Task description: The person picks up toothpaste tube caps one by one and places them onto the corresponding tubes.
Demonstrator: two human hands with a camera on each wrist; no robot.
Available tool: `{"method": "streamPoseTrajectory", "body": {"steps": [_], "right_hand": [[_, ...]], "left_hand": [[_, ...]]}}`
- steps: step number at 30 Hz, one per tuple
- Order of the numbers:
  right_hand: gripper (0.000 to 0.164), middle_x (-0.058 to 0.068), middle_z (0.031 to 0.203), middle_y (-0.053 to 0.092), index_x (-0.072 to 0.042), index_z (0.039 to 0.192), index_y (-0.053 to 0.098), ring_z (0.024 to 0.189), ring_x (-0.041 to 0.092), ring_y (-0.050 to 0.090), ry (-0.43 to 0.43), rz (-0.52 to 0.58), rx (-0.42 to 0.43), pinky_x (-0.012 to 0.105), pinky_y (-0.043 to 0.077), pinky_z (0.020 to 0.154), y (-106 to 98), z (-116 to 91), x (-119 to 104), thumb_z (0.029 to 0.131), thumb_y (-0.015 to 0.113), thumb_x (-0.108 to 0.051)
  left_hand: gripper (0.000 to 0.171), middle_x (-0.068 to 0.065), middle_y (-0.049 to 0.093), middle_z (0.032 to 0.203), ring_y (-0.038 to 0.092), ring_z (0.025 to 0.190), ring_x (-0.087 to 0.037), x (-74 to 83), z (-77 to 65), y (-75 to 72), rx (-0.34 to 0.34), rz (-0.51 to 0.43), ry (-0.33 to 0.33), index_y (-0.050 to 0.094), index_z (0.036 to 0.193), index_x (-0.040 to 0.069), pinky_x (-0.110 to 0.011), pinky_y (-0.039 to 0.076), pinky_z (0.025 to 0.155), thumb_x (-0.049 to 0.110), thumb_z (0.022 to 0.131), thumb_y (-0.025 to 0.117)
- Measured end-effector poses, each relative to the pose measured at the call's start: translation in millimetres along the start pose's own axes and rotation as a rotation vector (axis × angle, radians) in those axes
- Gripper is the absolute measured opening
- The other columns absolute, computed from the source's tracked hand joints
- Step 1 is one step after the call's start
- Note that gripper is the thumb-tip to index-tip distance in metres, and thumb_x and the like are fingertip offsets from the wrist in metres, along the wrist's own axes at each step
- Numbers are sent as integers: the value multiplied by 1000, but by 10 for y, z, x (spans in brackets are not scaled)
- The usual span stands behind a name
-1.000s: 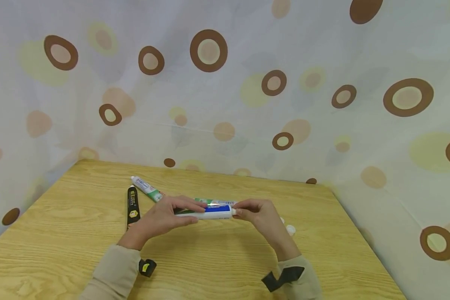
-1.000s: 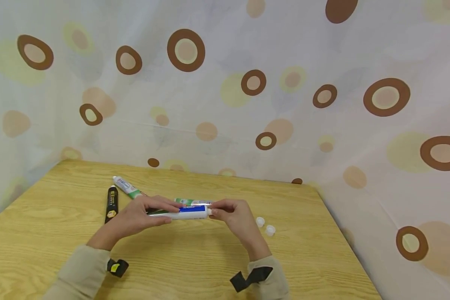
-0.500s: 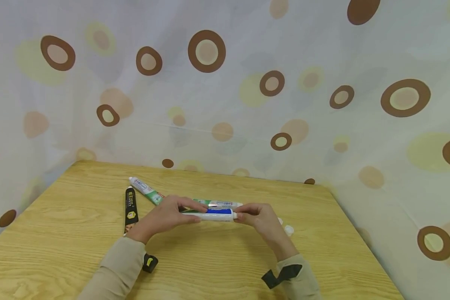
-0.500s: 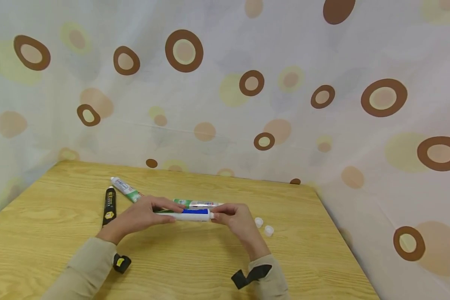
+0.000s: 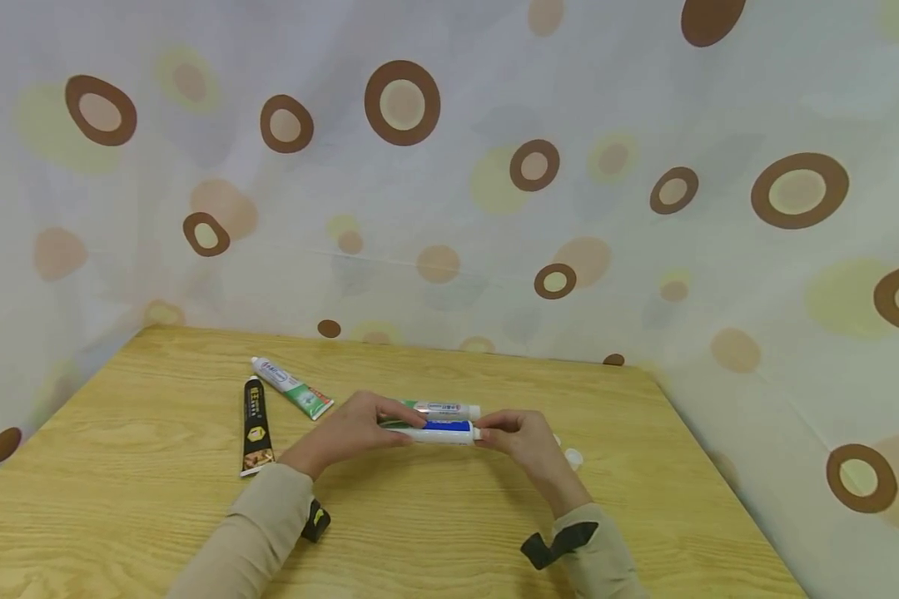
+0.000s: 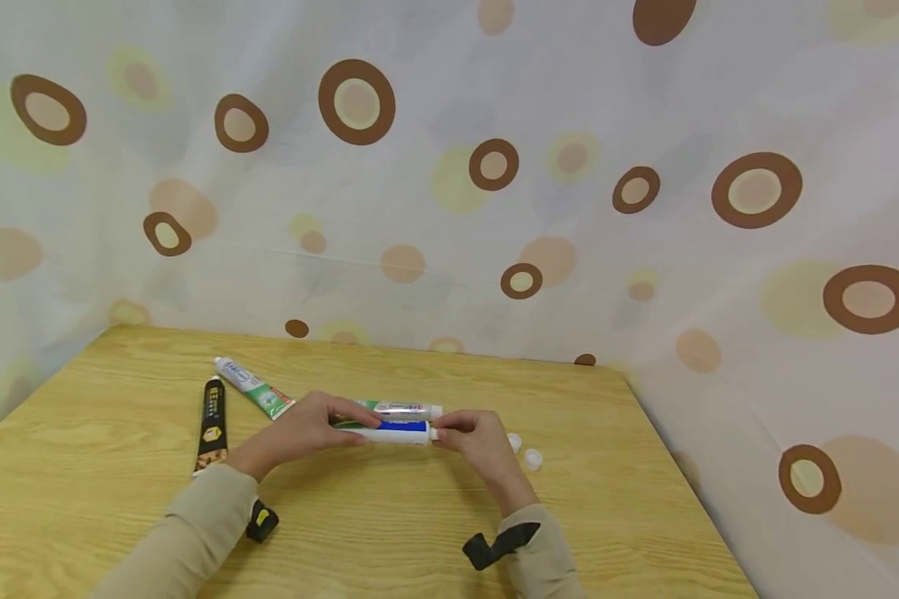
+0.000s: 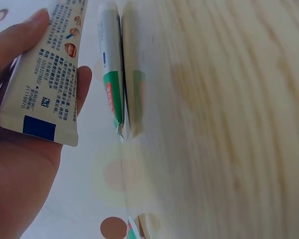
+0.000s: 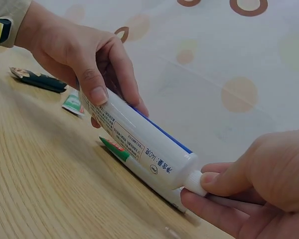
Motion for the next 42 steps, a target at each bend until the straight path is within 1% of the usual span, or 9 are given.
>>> {"method": "streamPoseTrajectory", "body": {"steps": [2,4,9,15,22,28,33,37,42], "right_hand": [[20,21,110,69,13,109,69,94,17,66,-4,-19,15,25,56,83,-12,15,20,91,65,4],[19,20,109,69,11,107,70,93,17,66,-4,-42,30,25,56,82,-26,21,36,91,65,3],[16,19,104,71,10,104,71,89,16,67,6,-78,79,23,54,79,-51,22,80,89,66,6],[13,17,97,73,8,96,73,85,16,66,3,-134,134,25,55,76,-46,43,113,85,66,11],[16,5,91,72,-5,87,74,88,14,63,-16,-342,177,29,50,83,-69,61,135,84,68,9],[18,4,91,72,-6,87,74,88,14,62,-13,-347,158,31,50,84,-66,66,135,84,67,10],[18,5,93,72,-6,93,73,87,14,63,-40,-390,88,30,50,81,-32,51,91,84,66,9],[18,8,99,72,-5,99,71,91,17,63,-55,-407,22,31,50,82,-5,38,51,87,64,7],[16,11,102,70,-2,105,70,93,21,66,-57,-389,25,34,55,82,-72,-19,-32,92,61,2]], "left_hand": [[23,6,74,115,63,120,-19,-13,23,28,-3,3,-6,78,107,28,-42,51,98,17,87,77],[24,5,74,115,64,119,-19,-19,47,56,-7,13,-10,78,107,27,-41,51,98,14,87,76],[25,3,74,113,65,115,-20,0,92,115,-10,86,5,79,106,25,-39,53,95,10,87,76],[26,1,74,112,65,113,-20,22,122,148,-16,160,27,79,105,21,-41,52,95,6,85,76],[30,-2,70,119,61,115,-20,17,134,228,-80,274,28,75,111,17,-41,49,99,4,84,77],[38,-1,67,120,59,109,-17,18,119,272,-113,350,25,69,119,14,-41,48,98,6,83,78],[43,0,65,119,57,109,-15,-13,99,293,-133,336,-24,66,124,14,-41,47,101,8,83,79],[48,-4,65,122,58,113,-20,-16,86,297,-136,327,-34,63,128,10,-43,46,103,9,83,80],[52,-8,63,131,58,123,-28,-8,54,235,-121,293,-40,59,134,8,-45,46,104,15,86,78]]}}
Point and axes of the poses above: each hand's wrist, its own z-axis towards the middle knuckle, its own y-axis out of the palm, x = y × z, the point moved 9 cm from there along z, towards the middle knuckle
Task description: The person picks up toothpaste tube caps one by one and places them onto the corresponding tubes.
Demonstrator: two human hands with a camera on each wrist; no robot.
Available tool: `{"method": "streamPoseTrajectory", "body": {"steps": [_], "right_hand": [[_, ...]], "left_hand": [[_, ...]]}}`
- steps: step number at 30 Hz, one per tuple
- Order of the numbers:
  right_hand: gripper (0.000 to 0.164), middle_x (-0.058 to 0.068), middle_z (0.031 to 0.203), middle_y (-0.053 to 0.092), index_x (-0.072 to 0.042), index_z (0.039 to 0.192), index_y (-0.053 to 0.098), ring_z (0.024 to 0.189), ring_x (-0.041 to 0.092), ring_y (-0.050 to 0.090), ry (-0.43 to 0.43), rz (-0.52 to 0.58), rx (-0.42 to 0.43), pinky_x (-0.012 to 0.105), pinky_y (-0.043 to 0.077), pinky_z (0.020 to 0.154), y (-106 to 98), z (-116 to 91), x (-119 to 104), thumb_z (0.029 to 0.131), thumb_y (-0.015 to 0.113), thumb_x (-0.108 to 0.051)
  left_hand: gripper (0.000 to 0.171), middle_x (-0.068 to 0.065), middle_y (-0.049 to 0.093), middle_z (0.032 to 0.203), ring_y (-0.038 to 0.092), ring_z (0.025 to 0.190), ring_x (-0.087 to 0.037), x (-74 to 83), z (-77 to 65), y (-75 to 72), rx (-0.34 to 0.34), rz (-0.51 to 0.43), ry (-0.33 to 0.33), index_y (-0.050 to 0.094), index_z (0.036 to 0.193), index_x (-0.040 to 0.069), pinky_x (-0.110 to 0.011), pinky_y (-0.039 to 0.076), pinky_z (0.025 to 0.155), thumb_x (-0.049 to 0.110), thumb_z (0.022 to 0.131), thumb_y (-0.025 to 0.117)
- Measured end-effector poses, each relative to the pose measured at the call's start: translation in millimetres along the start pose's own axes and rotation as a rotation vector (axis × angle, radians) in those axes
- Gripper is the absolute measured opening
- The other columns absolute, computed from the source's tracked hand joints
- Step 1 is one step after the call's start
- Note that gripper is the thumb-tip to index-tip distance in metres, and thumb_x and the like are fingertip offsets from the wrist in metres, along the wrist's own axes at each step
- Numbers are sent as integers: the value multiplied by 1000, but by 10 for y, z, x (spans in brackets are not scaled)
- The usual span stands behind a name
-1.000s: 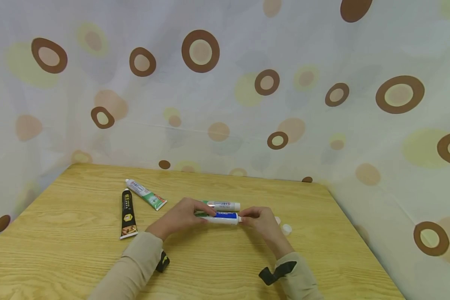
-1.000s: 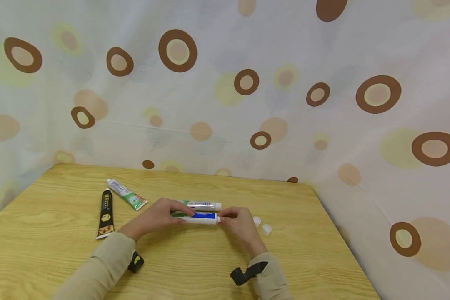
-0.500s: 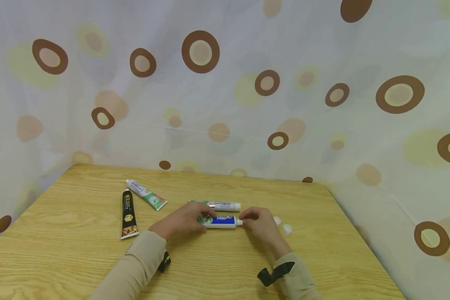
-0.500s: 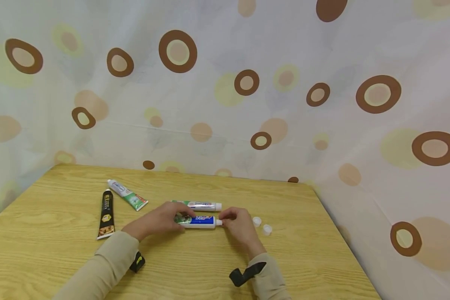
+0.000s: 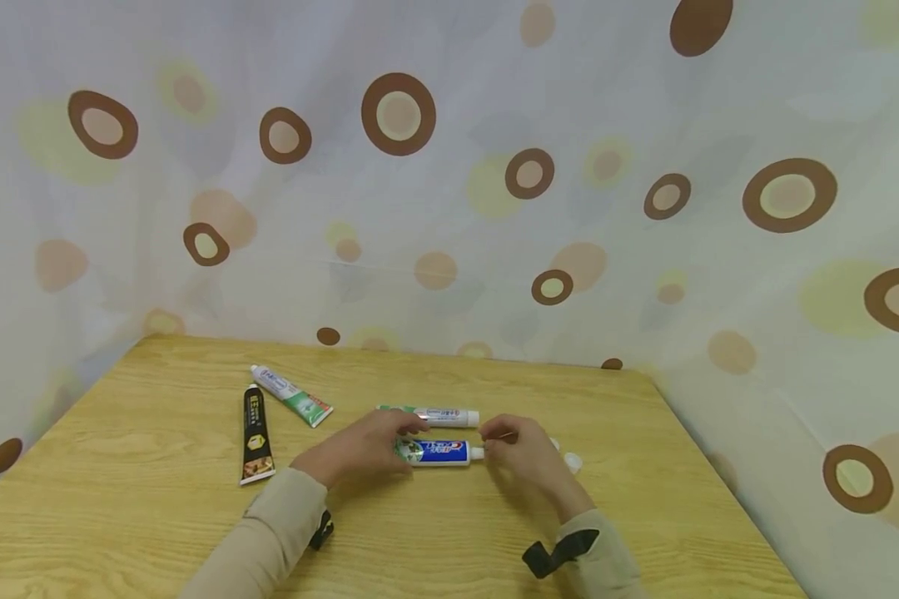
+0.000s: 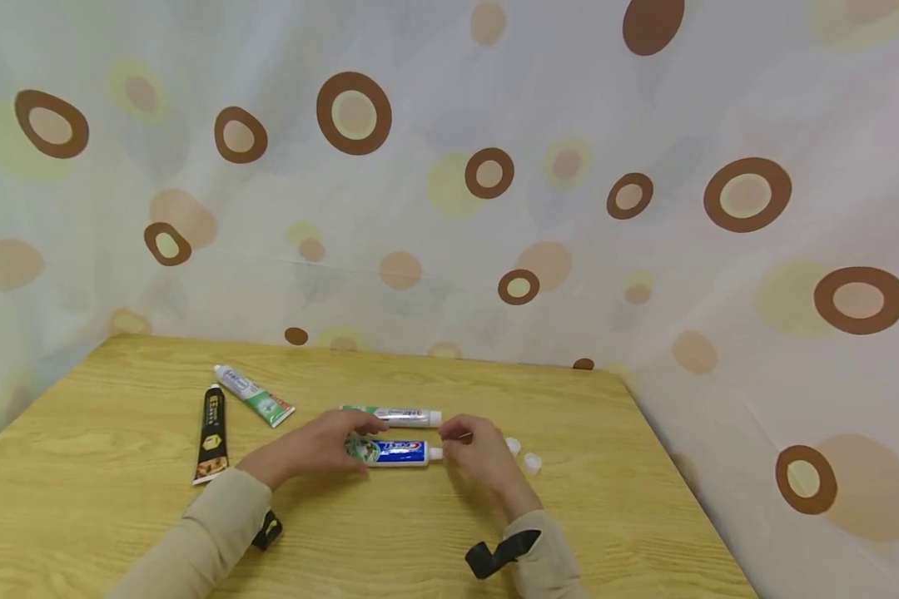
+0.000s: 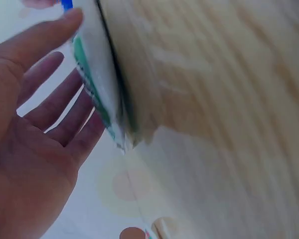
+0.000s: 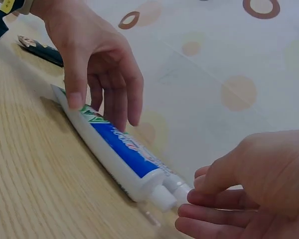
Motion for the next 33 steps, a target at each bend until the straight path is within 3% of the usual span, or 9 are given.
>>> {"method": "streamPoseTrajectory", "body": {"steps": [6,9,18,25,33], "right_hand": [[16,22,105,67,4,109,67,96,30,68,-18,95,80,35,59,80,-252,-63,-36,97,56,1],[16,24,107,67,3,108,67,97,30,67,-25,90,144,33,59,80,-415,-96,-22,99,55,0],[19,16,109,70,-4,106,70,102,28,67,-4,-82,294,35,55,86,-771,-203,121,100,53,-4],[20,18,114,69,0,110,68,111,34,63,13,-186,289,48,52,94,-850,-253,189,98,52,-5],[25,26,119,62,4,117,62,116,42,56,87,-257,201,56,46,96,-755,-243,331,95,58,-7]], "left_hand": [[47,-11,60,135,56,126,-30,-53,-140,-276,95,-65,-32,56,137,8,-50,45,104,24,95,69],[44,-11,60,135,55,125,-31,-84,-255,-456,155,-16,-38,55,138,9,-51,45,102,26,98,64],[40,-16,57,137,55,123,-36,-224,-612,-936,317,64,-110,53,138,7,-54,46,99,20,101,59],[42,-21,54,139,53,122,-39,-358,-917,-1216,456,88,-244,49,141,3,-53,47,94,17,102,54],[45,-25,52,138,54,118,-40,-709,-1274,-1310,547,22,-448,45,143,1,-48,50,84,17,101,46]]}}
Point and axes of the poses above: each hand's wrist, its own z-axis towards the middle knuckle, its own y-axis out of the palm, x = y × z, the point moved 9 cm from there along z, towards the middle knuckle
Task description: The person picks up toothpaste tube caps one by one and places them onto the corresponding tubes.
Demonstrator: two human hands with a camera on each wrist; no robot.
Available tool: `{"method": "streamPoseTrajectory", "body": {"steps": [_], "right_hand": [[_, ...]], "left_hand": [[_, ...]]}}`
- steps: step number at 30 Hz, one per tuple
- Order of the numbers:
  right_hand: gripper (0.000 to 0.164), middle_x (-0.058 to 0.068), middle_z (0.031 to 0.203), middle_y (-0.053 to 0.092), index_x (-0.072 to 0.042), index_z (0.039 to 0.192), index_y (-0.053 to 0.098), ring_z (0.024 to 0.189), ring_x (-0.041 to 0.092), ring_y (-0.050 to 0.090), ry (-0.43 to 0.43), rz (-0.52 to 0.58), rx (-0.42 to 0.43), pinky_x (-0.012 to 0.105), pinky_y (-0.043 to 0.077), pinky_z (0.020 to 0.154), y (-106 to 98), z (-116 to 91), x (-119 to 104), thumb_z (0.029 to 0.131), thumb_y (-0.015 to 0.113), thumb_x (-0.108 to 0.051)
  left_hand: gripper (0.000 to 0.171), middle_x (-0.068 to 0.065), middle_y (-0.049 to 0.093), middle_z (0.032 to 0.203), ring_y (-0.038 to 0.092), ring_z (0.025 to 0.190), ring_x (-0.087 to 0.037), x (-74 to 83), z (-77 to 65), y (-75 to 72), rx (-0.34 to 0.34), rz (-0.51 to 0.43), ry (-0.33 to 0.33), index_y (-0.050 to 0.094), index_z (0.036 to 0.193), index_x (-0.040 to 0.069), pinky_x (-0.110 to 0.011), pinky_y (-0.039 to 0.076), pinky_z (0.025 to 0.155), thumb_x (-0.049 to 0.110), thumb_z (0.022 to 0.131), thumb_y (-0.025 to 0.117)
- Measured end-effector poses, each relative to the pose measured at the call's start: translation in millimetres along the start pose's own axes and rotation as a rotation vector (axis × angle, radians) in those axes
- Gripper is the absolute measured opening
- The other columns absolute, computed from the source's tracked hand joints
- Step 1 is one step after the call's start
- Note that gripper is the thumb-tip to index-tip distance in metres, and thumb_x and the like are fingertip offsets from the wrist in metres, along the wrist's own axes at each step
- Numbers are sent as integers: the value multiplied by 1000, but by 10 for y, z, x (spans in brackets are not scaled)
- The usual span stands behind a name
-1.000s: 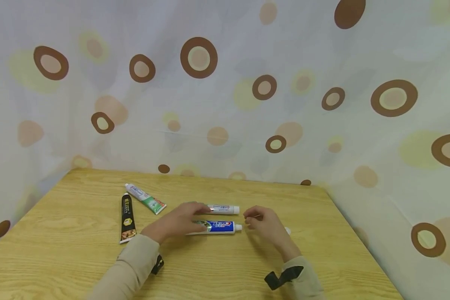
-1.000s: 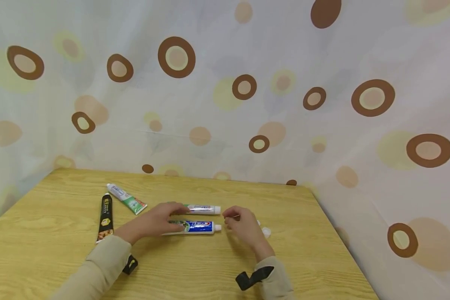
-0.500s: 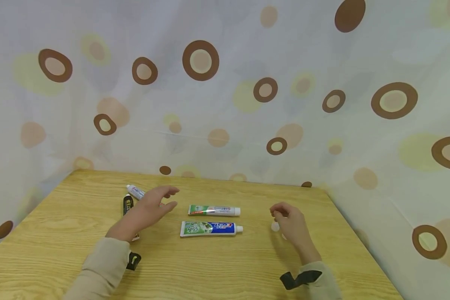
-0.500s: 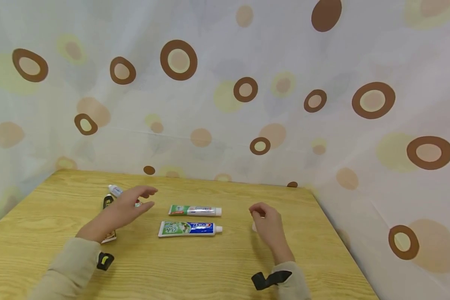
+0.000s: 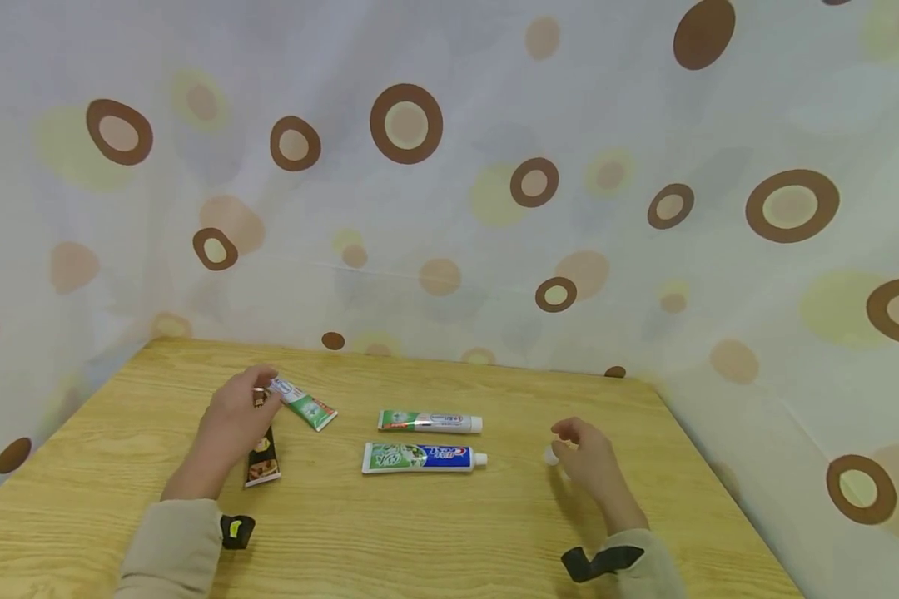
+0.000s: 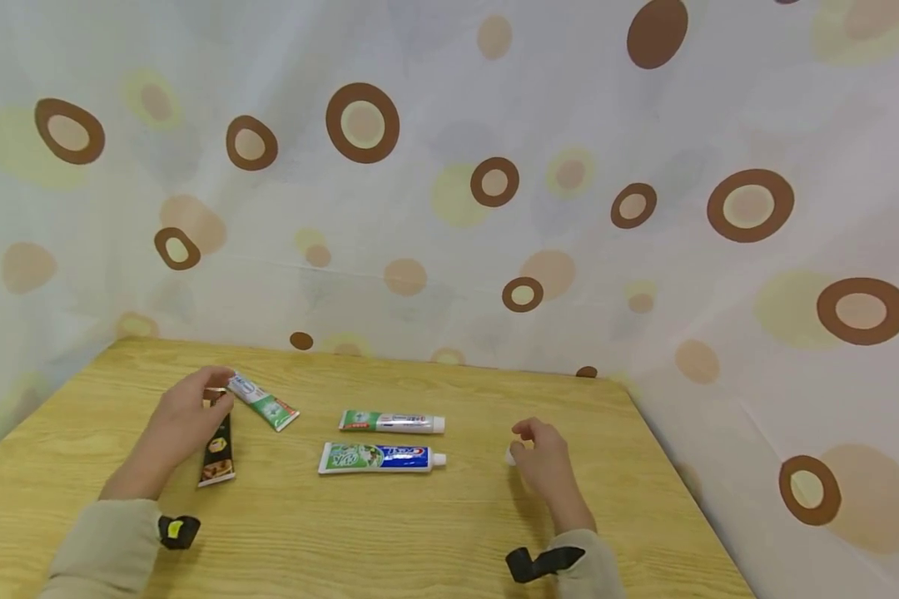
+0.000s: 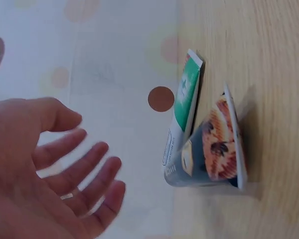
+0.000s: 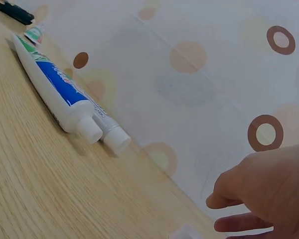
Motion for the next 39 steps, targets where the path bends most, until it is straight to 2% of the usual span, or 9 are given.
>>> {"method": "streamPoseTrajectory", "body": {"steps": [4,7,9,15,20,23,27,32,39], "right_hand": [[28,29,117,60,5,119,60,107,41,59,27,-36,-39,55,48,89,53,-26,29,94,59,-8],[30,29,115,61,6,120,58,103,39,62,38,-44,-61,53,50,86,83,-43,46,94,60,-8],[31,29,113,61,7,120,57,102,39,63,37,-46,-68,53,51,86,98,-48,58,93,60,-7],[31,26,106,63,7,118,57,97,37,65,28,-58,-42,51,51,85,113,-35,103,90,62,-5],[30,22,101,64,6,117,58,89,29,63,21,-74,-31,46,51,79,131,-20,120,89,62,-3],[27,19,98,66,5,114,60,87,27,62,9,-88,-19,46,51,78,133,-9,106,89,61,-3],[22,19,98,67,4,111,61,87,28,62,-1,-99,-6,48,51,80,128,-2,78,90,62,-4],[19,19,97,67,3,108,62,86,28,63,6,-118,4,47,51,79,124,-2,79,91,63,-5],[18,19,98,67,3,107,62,87,29,63,6,-139,14,48,51,79,128,-7,115,91,62,-5]], "left_hand": [[49,-29,51,138,54,119,-45,-190,-31,24,-34,12,-100,41,144,-1,-52,49,87,17,99,49],[54,-33,50,137,53,119,-47,-281,-49,55,-55,37,-140,39,145,-4,-54,49,88,20,98,52],[57,-34,49,136,55,114,-46,-329,-63,80,-61,51,-164,36,146,-4,-52,50,85,21,97,54],[72,-39,47,124,57,95,-44,-392,-111,165,-102,146,-209,29,147,-6,-49,48,70,32,94,61],[88,-45,39,127,52,104,-59,-408,-141,277,-179,227,-232,18,148,-12,-61,48,77,41,94,64],[92,-47,35,130,52,104,-60,-433,-154,320,-202,260,-246,14,148,-14,-65,47,80,43,94,63],[90,-47,35,128,56,96,-56,-456,-153,328,-197,275,-253,16,146,-15,-65,47,78,40,93,65],[75,-43,42,115,58,86,-46,-457,-139,313,-181,269,-244,25,137,-16,-57,49,70,29,91,65],[64,-38,48,108,55,81,-38,-490,-128,262,-208,245,-228,33,131,-16,-49,48,67,27,92,59]]}}
Point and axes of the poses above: each hand's wrist, its own z-axis towards the middle knuckle, its own y-axis out of the palm, x = y × z, the point moved 9 cm from there along z, towards the middle knuckle
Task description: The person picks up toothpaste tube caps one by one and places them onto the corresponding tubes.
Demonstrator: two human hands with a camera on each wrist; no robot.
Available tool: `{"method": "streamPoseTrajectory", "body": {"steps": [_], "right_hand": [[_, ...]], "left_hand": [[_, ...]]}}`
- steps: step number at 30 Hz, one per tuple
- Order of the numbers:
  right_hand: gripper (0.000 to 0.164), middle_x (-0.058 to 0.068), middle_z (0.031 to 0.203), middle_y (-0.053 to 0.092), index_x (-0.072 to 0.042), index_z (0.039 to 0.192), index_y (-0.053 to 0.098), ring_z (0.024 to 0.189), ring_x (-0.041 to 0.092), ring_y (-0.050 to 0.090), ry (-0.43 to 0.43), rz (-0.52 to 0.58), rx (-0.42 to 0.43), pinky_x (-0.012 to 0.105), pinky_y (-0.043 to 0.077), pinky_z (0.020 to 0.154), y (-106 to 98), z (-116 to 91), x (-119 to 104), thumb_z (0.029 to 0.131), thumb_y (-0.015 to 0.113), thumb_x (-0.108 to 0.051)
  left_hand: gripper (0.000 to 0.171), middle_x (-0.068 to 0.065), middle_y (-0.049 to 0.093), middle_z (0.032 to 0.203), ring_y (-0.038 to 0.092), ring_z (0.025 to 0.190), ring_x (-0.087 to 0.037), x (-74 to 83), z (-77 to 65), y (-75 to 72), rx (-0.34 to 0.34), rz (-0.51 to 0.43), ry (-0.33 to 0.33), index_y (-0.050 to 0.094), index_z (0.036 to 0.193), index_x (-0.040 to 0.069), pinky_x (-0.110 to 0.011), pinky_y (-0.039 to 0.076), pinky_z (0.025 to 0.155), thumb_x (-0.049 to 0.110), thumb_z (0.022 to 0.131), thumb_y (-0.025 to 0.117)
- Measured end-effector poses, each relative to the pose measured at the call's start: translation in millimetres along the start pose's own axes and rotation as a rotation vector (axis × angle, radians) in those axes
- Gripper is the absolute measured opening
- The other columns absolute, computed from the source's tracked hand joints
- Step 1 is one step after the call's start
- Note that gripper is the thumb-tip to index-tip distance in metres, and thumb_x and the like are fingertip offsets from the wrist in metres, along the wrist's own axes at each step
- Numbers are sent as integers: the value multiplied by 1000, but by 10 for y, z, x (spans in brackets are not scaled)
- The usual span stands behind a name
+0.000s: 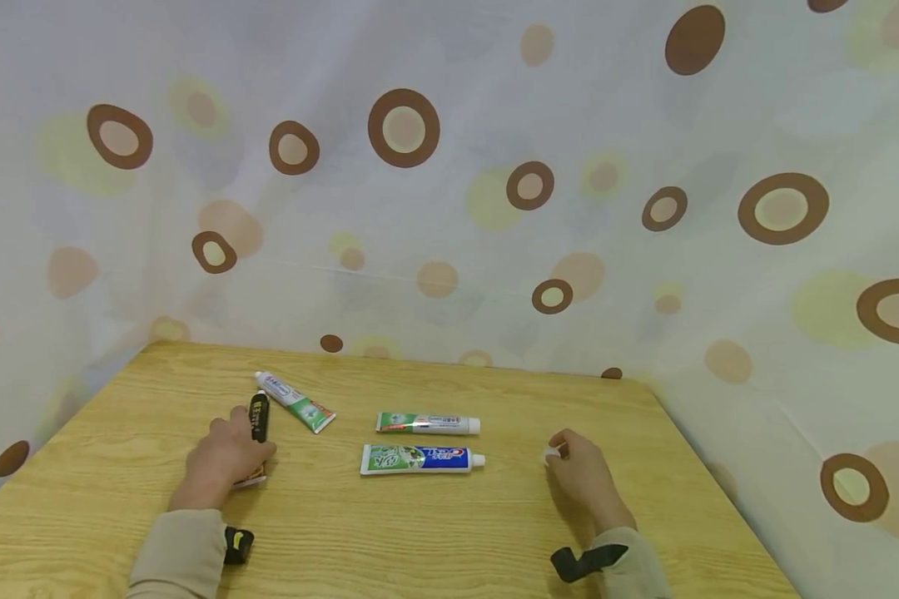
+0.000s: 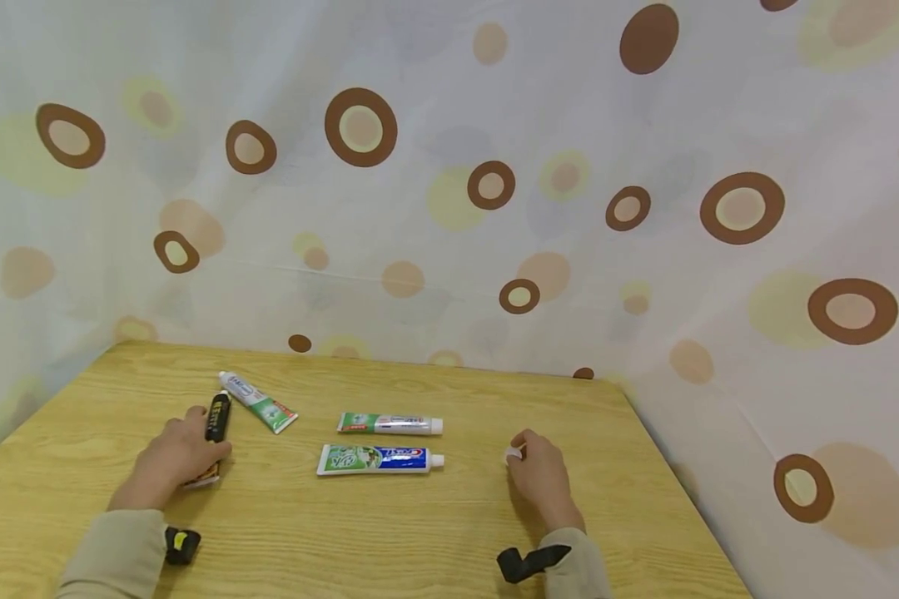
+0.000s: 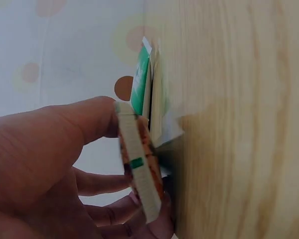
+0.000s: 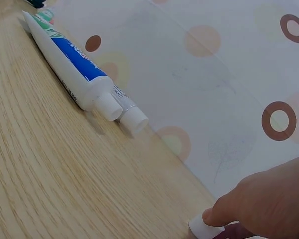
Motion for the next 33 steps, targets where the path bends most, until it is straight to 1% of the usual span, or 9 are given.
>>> {"method": "streamPoseTrajectory", "body": {"steps": [6,12,15,18,22,24,28,30,33], "right_hand": [[18,19,100,67,2,108,62,88,29,63,15,-6,-13,47,51,78,25,13,46,92,61,-6],[17,18,99,67,1,107,62,87,29,63,12,-5,-7,47,51,78,22,18,55,91,61,-5],[18,19,99,67,2,107,62,87,29,63,13,1,-7,47,51,77,14,13,45,91,61,-5],[18,19,99,67,2,107,62,87,29,64,13,0,-10,46,51,77,10,13,39,91,62,-6],[18,18,98,67,2,107,63,87,29,63,12,-6,-9,47,51,77,8,16,37,91,62,-6],[18,18,98,67,2,107,63,87,29,63,11,-6,-9,47,51,77,10,19,40,91,62,-6],[17,18,97,67,2,106,63,86,28,63,10,-8,-10,46,51,77,10,21,40,90,63,-5],[17,17,97,67,2,106,63,86,28,63,12,-10,-11,46,51,77,11,21,43,90,63,-5],[17,18,98,67,2,107,63,87,28,63,16,-12,-12,46,51,78,11,21,48,91,63,-5]], "left_hand": [[65,-35,52,104,56,77,-34,-54,20,-34,-3,-35,10,34,133,-17,-41,46,63,27,92,57],[67,-44,45,110,54,76,-38,-58,15,-96,40,-69,36,27,139,-21,-41,46,64,20,95,55],[66,-44,42,113,56,76,-39,-62,20,-101,36,-100,29,24,141,-21,-41,47,64,18,96,52],[62,-45,42,115,57,81,-43,-50,23,-119,54,-97,41,28,142,-19,-46,49,69,17,96,51],[52,-45,45,118,57,95,-51,-26,20,-152,90,-52,70,38,140,-14,-58,48,80,14,98,50],[47,-43,48,117,58,99,-53,-22,13,-163,105,-36,78,43,139,-11,-60,48,81,13,99,48],[39,-39,54,112,59,102,-53,-29,-5,-202,139,-10,73,50,134,-6,-62,49,77,12,99,44],[39,-39,55,113,58,106,-54,-38,-12,-226,155,-11,66,51,134,-5,-63,49,77,13,100,43],[41,-38,56,117,58,107,-54,-63,-17,-262,180,-40,57,49,138,-2,-62,49,75,16,101,43]]}}
Point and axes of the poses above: each hand's wrist, its own z-axis towards the middle knuckle, its own y-axis out of the palm, x = y × z, the point moved 9 cm from there along z, towards the middle knuckle
